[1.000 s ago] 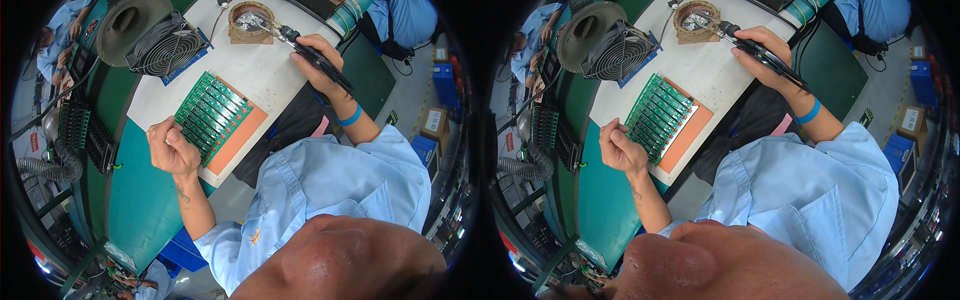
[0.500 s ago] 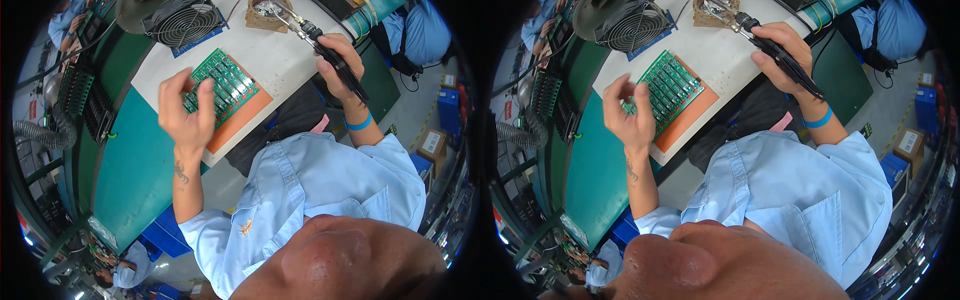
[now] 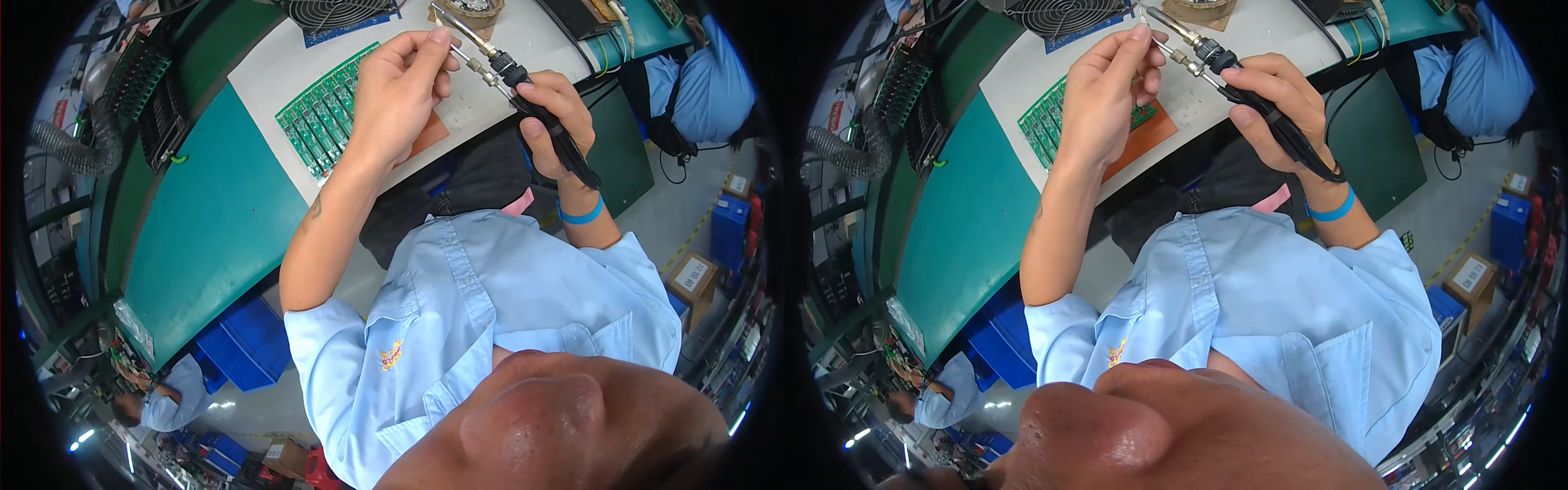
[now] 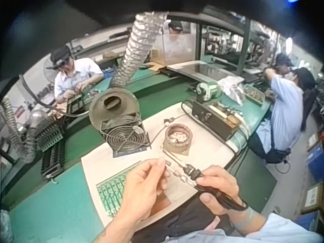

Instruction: The person solders components onto a circuit board panel using a soldering iron, removes and inspects the panel, positions a plate, and solders joints across the boards.

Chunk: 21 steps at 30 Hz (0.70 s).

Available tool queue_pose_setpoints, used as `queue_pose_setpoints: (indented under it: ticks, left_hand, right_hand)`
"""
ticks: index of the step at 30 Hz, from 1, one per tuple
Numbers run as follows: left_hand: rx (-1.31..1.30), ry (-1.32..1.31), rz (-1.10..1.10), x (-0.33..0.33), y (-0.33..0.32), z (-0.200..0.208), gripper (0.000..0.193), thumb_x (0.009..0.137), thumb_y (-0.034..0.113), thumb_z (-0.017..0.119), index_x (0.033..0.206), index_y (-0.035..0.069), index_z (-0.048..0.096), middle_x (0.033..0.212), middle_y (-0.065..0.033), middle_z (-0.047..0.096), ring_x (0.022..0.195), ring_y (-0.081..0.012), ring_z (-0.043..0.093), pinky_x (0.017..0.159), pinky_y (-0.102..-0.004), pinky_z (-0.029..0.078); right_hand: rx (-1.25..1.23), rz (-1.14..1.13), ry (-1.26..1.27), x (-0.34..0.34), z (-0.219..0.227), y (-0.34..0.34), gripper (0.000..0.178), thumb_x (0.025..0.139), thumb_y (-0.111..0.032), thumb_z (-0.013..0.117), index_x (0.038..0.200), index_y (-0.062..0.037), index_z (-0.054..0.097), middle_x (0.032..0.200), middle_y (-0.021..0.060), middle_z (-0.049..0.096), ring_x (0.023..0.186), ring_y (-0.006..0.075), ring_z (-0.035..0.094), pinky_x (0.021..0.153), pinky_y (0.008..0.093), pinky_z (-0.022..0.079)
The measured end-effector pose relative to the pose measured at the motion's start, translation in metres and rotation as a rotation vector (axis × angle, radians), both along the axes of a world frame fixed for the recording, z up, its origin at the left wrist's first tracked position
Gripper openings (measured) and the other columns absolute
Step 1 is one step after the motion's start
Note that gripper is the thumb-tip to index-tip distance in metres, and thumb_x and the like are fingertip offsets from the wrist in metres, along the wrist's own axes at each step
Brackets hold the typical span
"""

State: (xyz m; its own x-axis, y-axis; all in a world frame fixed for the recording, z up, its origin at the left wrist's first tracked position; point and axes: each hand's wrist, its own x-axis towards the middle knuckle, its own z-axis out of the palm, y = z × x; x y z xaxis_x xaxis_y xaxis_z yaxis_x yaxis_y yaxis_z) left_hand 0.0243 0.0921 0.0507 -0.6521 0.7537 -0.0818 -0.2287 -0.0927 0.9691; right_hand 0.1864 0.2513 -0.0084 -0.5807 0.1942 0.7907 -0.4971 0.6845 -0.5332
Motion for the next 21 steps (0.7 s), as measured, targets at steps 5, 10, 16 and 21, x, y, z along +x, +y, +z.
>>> queue_pose_setpoints:
  ticks: [5,10,16,21]
  left_hand:
    - [0.054,-0.055,0.006,0.004,-0.001,-0.005,0.027,0.111,0.023,0.066,0.108,-0.003,0.073,0.084,-0.0033,0.065,0.07,-0.0083,0.055,0.064,-0.0212,0.047]
    - [0.096,-0.024,0.027,0.007,0.001,-0.01,0.027,0.111,0.023,0.066,0.106,-0.002,0.073,0.083,-0.0028,0.064,0.07,-0.0083,0.055,0.063,-0.0214,0.046]
    - [0.192,-0.081,0.049,0.008,0.001,-0.017,0.025,0.11,0.023,0.067,0.103,-0.001,0.072,0.075,-0.0005,0.059,0.067,-0.0071,0.051,0.062,-0.0211,0.043]
    - [0.217,-0.116,0.062,0.01,0.003,-0.021,0.024,0.11,0.022,0.067,0.1,0.0,0.071,0.071,0.0014,0.054,0.064,-0.0062,0.046,0.06,-0.0212,0.039]
  right_hand:
    - [-0.004,0.006,-0.008,0.003,0.001,-0.002,0.035,0.094,-0.005,0.074,0.128,0.0029,0.074,0.115,0.0177,0.071,0.084,0.0223,0.063,0.076,0.03,0.053]
    - [-0.092,-0.007,-0.048,0.007,0.002,-0.013,0.033,0.095,-0.005,0.073,0.127,0.0031,0.074,0.114,0.0177,0.072,0.083,0.0224,0.063,0.074,0.0295,0.052]
    - [-0.097,-0.046,-0.05,0.01,0.001,-0.02,0.032,0.096,-0.005,0.072,0.126,0.0039,0.074,0.112,0.0177,0.073,0.082,0.0228,0.063,0.073,0.0291,0.052]
    - [0.098,-0.062,-0.007,0.009,0.008,-0.018,0.031,0.095,-0.004,0.073,0.125,0.0045,0.075,0.111,0.0178,0.073,0.082,0.0232,0.063,0.072,0.0295,0.052]
